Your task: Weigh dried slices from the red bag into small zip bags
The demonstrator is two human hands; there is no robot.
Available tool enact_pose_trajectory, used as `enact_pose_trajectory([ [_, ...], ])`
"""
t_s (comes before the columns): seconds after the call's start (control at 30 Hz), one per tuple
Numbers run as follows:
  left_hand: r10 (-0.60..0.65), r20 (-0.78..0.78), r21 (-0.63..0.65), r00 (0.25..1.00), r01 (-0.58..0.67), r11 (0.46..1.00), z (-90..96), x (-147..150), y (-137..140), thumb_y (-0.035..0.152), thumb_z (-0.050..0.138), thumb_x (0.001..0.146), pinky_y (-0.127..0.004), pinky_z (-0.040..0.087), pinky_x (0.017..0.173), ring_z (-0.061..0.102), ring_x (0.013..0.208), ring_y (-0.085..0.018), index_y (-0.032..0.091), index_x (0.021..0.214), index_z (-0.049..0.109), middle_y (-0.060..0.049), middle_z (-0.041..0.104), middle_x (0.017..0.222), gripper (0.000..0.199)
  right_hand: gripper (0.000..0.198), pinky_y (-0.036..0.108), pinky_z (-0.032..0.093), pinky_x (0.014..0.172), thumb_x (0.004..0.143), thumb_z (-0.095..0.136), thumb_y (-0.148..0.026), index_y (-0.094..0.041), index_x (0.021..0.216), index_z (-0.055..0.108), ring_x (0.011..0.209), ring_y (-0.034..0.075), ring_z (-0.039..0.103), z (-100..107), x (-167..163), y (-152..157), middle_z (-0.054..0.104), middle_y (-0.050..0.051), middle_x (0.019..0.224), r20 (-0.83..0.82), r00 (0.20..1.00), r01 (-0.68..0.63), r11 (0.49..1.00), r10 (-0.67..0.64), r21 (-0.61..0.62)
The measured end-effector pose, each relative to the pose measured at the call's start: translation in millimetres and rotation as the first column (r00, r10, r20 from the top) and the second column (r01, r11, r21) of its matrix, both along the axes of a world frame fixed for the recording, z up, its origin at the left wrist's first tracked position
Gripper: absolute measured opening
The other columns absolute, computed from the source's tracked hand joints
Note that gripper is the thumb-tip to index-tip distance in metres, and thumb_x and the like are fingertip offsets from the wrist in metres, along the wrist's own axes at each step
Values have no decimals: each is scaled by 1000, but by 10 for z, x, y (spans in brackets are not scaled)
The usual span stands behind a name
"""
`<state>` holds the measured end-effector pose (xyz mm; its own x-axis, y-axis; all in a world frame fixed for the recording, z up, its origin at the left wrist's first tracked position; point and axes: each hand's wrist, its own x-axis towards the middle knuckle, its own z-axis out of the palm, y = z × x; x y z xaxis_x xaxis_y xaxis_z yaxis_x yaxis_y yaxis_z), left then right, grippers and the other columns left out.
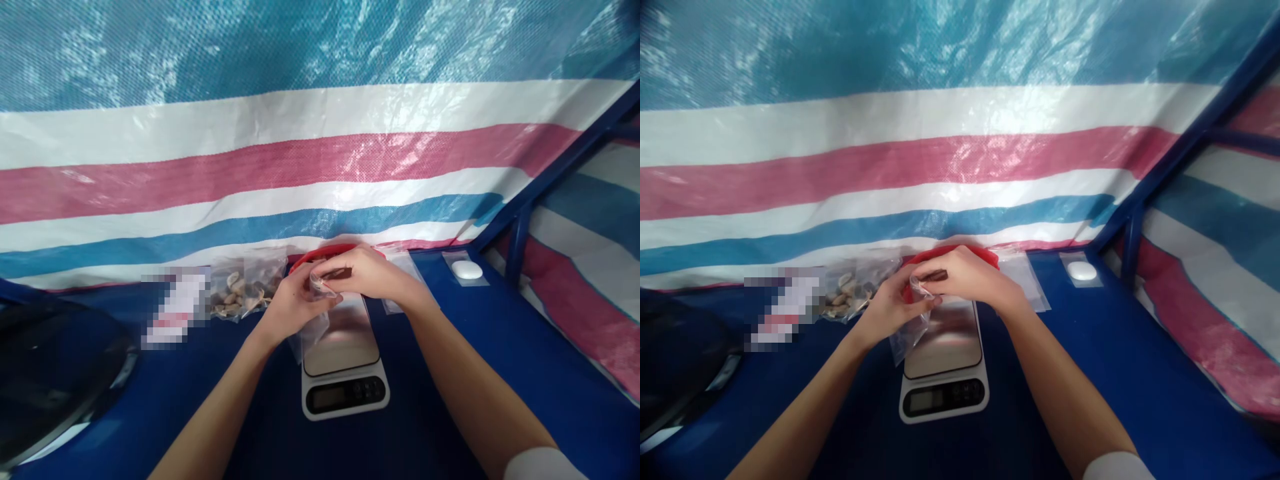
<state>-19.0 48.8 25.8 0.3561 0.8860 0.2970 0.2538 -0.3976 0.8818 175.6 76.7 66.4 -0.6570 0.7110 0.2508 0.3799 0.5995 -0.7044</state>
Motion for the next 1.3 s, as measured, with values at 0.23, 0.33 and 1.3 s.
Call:
enact_pose_trajectory([
  [0.23,9,15,-20,1000,-9,1000,19,-3,-4,27,82,76,-42,54,94,67,109,-28,19,120,66,-10,70,119,48,14,23,49,69,87,68,-21,-21,96,79,75,13,65,11,7,1,76,-1,90,-76,996,-51,994,44,-92],
  [0.33,5,22,-24,1000,-4,1000,39,-1,-12,25,82,75,-39,55,91,67,109,-27,19,120,66,-10,71,119,48,14,23,50,70,86,69,-18,-22,94,79,74,13,66,20,13,0,76,-2,87,-68,996,-61,990,53,-124],
  [1.3,142,-143,-13,979,-146,989,59,-288,74,43,80,79,-41,62,83,73,98,-28,24,126,67,-7,78,110,53,25,31,48,85,93,58,-20,-21,105,79,96,24,71,-575,75,393,78,8,109,449,859,188,968,-244,167],
])
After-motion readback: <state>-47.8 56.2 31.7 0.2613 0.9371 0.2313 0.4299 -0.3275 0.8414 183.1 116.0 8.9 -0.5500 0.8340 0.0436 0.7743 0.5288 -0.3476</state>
